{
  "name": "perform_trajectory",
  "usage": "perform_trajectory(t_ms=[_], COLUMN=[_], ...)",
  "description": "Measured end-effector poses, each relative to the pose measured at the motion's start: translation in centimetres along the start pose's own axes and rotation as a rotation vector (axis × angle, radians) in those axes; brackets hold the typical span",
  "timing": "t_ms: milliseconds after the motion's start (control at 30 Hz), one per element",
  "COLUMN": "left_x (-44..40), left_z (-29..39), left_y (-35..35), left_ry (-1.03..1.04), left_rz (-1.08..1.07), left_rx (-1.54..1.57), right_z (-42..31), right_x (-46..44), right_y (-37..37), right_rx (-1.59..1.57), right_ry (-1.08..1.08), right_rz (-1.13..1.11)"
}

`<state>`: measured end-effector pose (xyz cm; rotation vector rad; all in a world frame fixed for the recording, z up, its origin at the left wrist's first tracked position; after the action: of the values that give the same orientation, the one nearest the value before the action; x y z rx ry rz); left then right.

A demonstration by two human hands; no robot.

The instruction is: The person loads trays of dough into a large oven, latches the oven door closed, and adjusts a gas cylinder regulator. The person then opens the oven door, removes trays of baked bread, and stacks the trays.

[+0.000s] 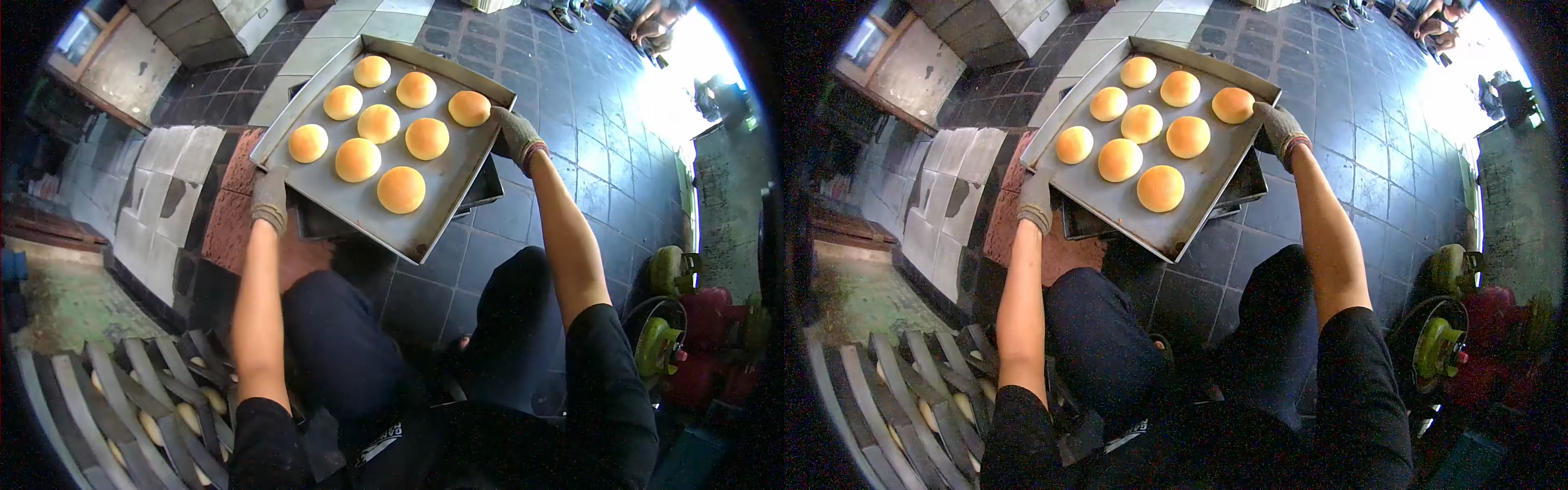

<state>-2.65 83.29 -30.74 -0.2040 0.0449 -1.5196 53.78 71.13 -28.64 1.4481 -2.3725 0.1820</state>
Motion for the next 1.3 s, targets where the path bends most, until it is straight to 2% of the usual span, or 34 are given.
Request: perform_trajectory(t_ms=[100,167,200,233,267,300,333,367,467,533,567,600,633,667,700,733,767,800,833,867,900,967,1000,1033,1067,1100,1133,1200,1233,1267,1300], left_x=[-0.6,-1.4,2.1,-0.2,1.3,5.2,5.9,6.6,8.2,19.4,21.6,22.7,27.0,29.7,32.4,36.6,38.7,40.1,41.5,41.8,42.4,41.2,39.9,37.8,36.0,34.1,31.7,28.4,27.2,24.2,24.2], left_z=[-1.4,-1.5,3.0,0.8,2.6,7.7,8.5,9.3,6.0,21.6,21.6,17.9,21.1,18.4,16.8,19.5,23.2,24.8,28.3,27.3,23.3,22.6,21.4,20.2,19.5,19.0,18.8,20.7,22.8,19.7,22.5], left_y=[-0.1,-0.3,0.8,0.0,0.7,0.1,-0.9,-1.9,-9.9,-9.9,-11.8,-15.4,-15.7,-18.2,-20.3,-20.7,-20.7,-20.0,-18.4,-18.3,-19.4,-16.8,-15.1,-12.8,-10.1,-7.5,-5.3,-0.7,1.9,4.5,6.3], left_ry=[-0.032,0.033,0.116,0.104,0.182,-0.138,-0.144,-0.155,-0.293,-0.548,-0.634,-0.598,-0.592,-0.665,-0.736,-0.759,-0.938,-0.943,-0.954,-0.705,-0.801,-0.617,-0.514,-0.328,-0.14,-0.08,-0.215,-0.177,-0.145,0.087,-0.13], left_rz=[-0.018,0.021,-0.019,-0.148,-0.118,-0.095,-0.169,-0.242,-0.141,0.021,0.066,-0.053,-0.065,-0.103,-0.144,-0.144,-0.157,-0.181,-0.206,-0.404,-0.453,-0.755,-0.893,-0.985,-1.054,-1.135,-1.5,-1.7,-1.812,-1.744,-1.587], left_rx=[0.101,-0.001,-0.001,0.094,0.241,0.172,0.251,0.329,0.098,-0.202,-0.155,-0.104,-0.152,-0.176,-0.203,-0.122,-0.492,-0.681,-0.867,-0.846,-0.828,-0.981,-1.04,-1.16,-1.249,-1.262,-1.114,-1.372,-1.487,-1.517,-1.41], right_z=[0.6,-0.4,0.7,0.8,-0.8,-1.7,-5.2,-7.3,-12.1,-13.6,-14.1,-14.3,-9.8,-8.5,-8.0,-7.1,1.9,-7.2,0.2,-1.1,-1.2,0.5,0.1,-3.0,-1.3,-0.3,0.2,0.3,-0.2,-2.1,-3.1], right_x=[-1.1,-0.2,-1.1,-1.7,0.9,2.3,6.9,9.8,17.7,24.2,28.2,32.9,35.3,40.8,47.4,54.4,57.7,65.5,68.5,72.9,78.1,85.4,87.4,87.5,87.5,88.0,88.8,88.3,89.5,91.0,92.6], right_y=[-1.0,-1.6,-2.3,-2.8,-2.3,-2.5,-1.5,-1.8,-4.2,-6.9,-7.9,-9.2,-12.6,-13.8,-14.0,-14.3,-18.5,-13.6,-15.0,-14.1,-13.4,-12.4,-10.8,-8.1,-6.9,-5.8,-3.4,1.0,3.0,5.2,7.3], right_rx=[0.145,0.479,0.433,0.387,0.418,0.452,0.559,0.533,0.133,-0.075,-0.106,-0.136,-0.229,-0.079,-0.03,0.017,0.662,0.598,0.741,0.701,0.623,0.399,0.325,0.257,0.229,0.235,0.19,0.016,-0.009,-0.047,-0.084], right_ry=[0.018,0.036,0.091,0.136,0.199,0.18,0.112,0.115,0.151,0.156,0.171,0.189,0.292,0.314,0.43,0.544,0.562,0.76,0.847,0.976,1.104,1.227,1.223,1.209,1.094,0.986,1.006,0.752,0.745,0.754,0.763], right_rz=[0.022,0.02,-0.065,-0.153,-0.094,-0.039,0.008,0.06,0.136,0.197,0.239,0.285,0.264,0.306,0.412,0.521,0.376,0.508,0.404,0.259,0.117,0.072,0.177,0.281,0.522,0.746,0.803,1.295,1.336,1.331,1.321])
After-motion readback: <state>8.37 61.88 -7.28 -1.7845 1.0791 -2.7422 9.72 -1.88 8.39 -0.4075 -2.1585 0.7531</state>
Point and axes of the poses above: each hand's wrist, its own x-axis away from the middle knuckle, its own y-axis out of the palm, z = x × y, the point moved 1 cm from there along -x, towards the middle knuckle, and after that the axes turned 2 degrees about x, right-handed, at the moved point
